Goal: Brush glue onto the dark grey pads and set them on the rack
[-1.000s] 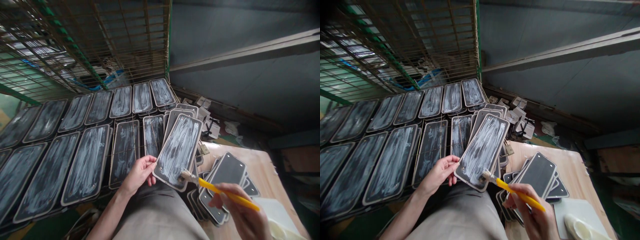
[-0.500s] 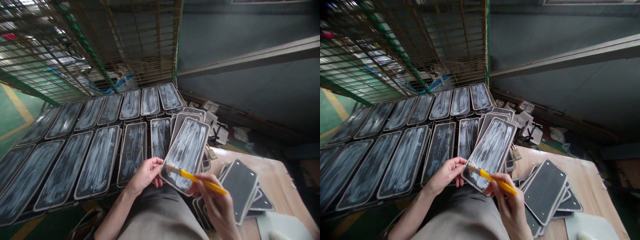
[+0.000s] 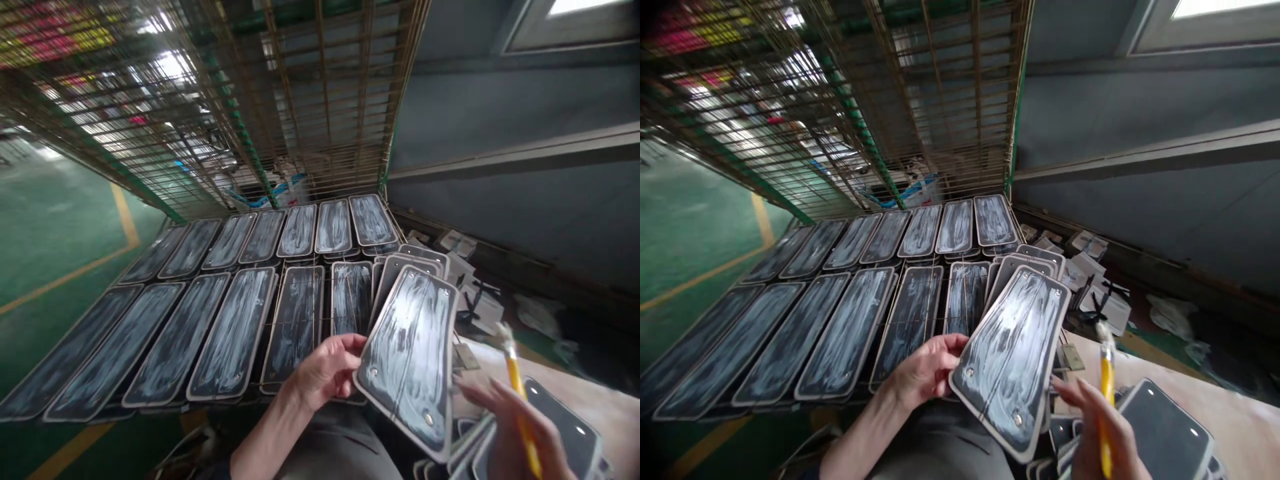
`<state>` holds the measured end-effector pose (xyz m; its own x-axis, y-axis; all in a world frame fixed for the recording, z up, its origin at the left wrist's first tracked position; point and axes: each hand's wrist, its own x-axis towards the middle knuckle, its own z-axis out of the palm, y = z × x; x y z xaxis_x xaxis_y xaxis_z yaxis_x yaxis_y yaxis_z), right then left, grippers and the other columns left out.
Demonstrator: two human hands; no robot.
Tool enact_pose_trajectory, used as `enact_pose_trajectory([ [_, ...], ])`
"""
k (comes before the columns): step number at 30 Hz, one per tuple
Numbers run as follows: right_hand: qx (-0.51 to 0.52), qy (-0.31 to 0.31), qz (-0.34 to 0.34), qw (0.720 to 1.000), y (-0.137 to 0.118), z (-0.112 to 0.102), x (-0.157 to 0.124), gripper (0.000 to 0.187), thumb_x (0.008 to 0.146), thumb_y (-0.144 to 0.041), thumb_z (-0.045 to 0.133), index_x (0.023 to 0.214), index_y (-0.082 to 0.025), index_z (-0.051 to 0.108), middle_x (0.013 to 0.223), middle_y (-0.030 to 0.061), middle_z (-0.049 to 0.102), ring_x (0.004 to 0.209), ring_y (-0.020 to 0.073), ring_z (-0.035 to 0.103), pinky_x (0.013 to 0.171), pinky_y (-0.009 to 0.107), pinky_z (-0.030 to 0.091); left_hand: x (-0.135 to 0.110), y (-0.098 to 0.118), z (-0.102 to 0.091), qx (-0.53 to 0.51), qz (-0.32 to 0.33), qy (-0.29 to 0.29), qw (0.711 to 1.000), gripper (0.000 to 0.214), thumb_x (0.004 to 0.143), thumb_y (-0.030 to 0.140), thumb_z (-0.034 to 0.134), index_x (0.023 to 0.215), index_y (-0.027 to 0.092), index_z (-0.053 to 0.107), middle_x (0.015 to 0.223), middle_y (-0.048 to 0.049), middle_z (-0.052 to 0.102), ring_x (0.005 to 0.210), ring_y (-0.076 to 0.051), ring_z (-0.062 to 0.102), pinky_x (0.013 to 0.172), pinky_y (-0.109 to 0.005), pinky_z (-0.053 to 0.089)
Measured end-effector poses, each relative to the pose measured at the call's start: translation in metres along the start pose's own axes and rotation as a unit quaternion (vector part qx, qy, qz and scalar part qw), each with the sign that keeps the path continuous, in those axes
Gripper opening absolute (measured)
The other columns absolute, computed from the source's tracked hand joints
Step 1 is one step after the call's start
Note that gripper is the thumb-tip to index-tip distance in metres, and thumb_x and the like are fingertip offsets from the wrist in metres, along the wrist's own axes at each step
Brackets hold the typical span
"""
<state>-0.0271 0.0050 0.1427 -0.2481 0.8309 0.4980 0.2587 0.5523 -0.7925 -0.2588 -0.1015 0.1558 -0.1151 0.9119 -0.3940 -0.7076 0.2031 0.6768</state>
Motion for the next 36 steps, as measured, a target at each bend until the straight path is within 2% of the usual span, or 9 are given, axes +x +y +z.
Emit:
enact_pose_trajectory([
  [3,-0.018,-0.076,-0.025,0.997,0.018,0.013,0.001,0.029,0.094,-0.026,0.041,0.118,-0.019,0.056,0.111,0.0085,0.064,0.105,0.0271,0.060,0.100,0.047,0.041,0.000,0.010,0.007,-0.036,0.049,-0.003,0.998,0.036,0.070,0.013,0.062,0.106,0.012,0.065,0.075,-0.0014,0.063,0.037,-0.001,0.042,0.030,-0.012,0.029],
  [7,-0.047,-0.144,-0.042,0.988,0.033,0.023,0.004,0.029,0.096,-0.028,0.040,0.120,-0.020,0.055,0.125,0.0077,0.057,0.115,0.0245,0.054,0.097,0.038,0.046,-0.003,0.023,0.005,-0.041,0.100,0.018,0.994,0.035,0.072,0.012,0.062,0.107,0.013,0.064,0.073,0.0000,0.061,0.039,-0.001,0.041,0.032,-0.012,0.029],
  [11,-0.049,-0.134,-0.032,0.989,0.037,0.026,0.006,0.028,0.097,-0.030,0.044,0.121,-0.021,0.054,0.125,0.0072,0.057,0.114,0.0243,0.055,0.095,0.038,0.048,-0.010,0.022,-0.009,-0.009,0.098,0.044,0.994,0.038,0.075,0.014,0.062,0.112,0.017,0.058,0.080,-0.0003,0.059,0.045,-0.002,0.045,0.037,-0.011,0.033],
  [14,-0.054,-0.142,-0.032,0.988,0.041,0.026,0.005,0.028,0.097,-0.031,0.044,0.122,-0.022,0.054,0.124,0.0061,0.058,0.110,0.0232,0.057,0.093,0.036,0.050,-0.018,0.014,-0.022,0.077,0.055,0.067,0.993,0.035,0.080,0.024,0.062,0.113,0.017,0.054,0.084,-0.0018,0.060,0.045,-0.002,0.047,0.037,-0.012,0.036],
  [18,-0.059,-0.135,-0.040,0.988,0.046,0.025,0.004,0.028,0.098,-0.031,0.044,0.121,-0.021,0.055,0.122,0.0067,0.059,0.108,0.0229,0.059,0.093,0.036,0.050,-0.021,0.009,-0.033,0.202,-0.013,0.077,0.976,0.036,0.085,0.039,0.056,0.110,0.013,0.055,0.072,-0.0025,0.062,0.044,-0.006,0.053,0.037,-0.013,0.039],
  [22,-0.065,-0.134,-0.054,0.987,0.045,0.025,0.004,0.028,0.098,-0.031,0.044,0.121,-0.019,0.054,0.122,0.0080,0.059,0.109,0.0238,0.058,0.094,0.038,0.049,-0.013,0.012,-0.032,0.265,-0.016,0.056,0.962,0.036,0.085,0.040,0.056,0.105,0.011,0.058,0.065,-0.0023,0.062,0.040,-0.006,0.053,0.035,-0.012,0.039],
  [26,-0.071,-0.115,-0.055,0.989,0.040,0.028,0.003,0.030,0.097,-0.036,0.048,0.121,-0.019,0.053,0.121,0.0082,0.060,0.108,0.0251,0.059,0.091,0.038,0.051,-0.005,0.011,-0.027,0.264,0.003,0.043,0.963,0.034,0.083,0.035,0.059,0.107,0.012,0.060,0.064,-0.0014,0.062,0.038,-0.007,0.053,0.032,-0.012,0.035],
  [30,-0.087,-0.084,-0.046,0.992,0.038,0.031,0.001,0.039,0.094,-0.044,0.051,0.123,-0.017,0.051,0.120,0.0110,0.060,0.104,0.0280,0.061,0.083,0.037,0.055,-0.007,0.007,-0.025,0.200,0.033,0.051,0.978,0.026,0.078,0.028,0.063,0.099,0.012,0.062,0.065,0.0000,0.060,0.035,-0.005,0.048,0.031,-0.013,0.034],
  [36,-0.093,-0.079,-0.043,0.992,0.041,0.034,0.002,0.049,0.091,-0.053,0.051,0.124,-0.018,0.053,0.119,0.0114,0.060,0.098,0.0295,0.063,0.072,0.036,0.057,-0.035,0.016,-0.042,0.169,0.100,0.113,0.974,0.020,0.079,0.030,0.063,0.091,0.013,0.061,0.064,0.0028,0.056,0.035,-0.002,0.040,0.031,-0.013,0.033],
])
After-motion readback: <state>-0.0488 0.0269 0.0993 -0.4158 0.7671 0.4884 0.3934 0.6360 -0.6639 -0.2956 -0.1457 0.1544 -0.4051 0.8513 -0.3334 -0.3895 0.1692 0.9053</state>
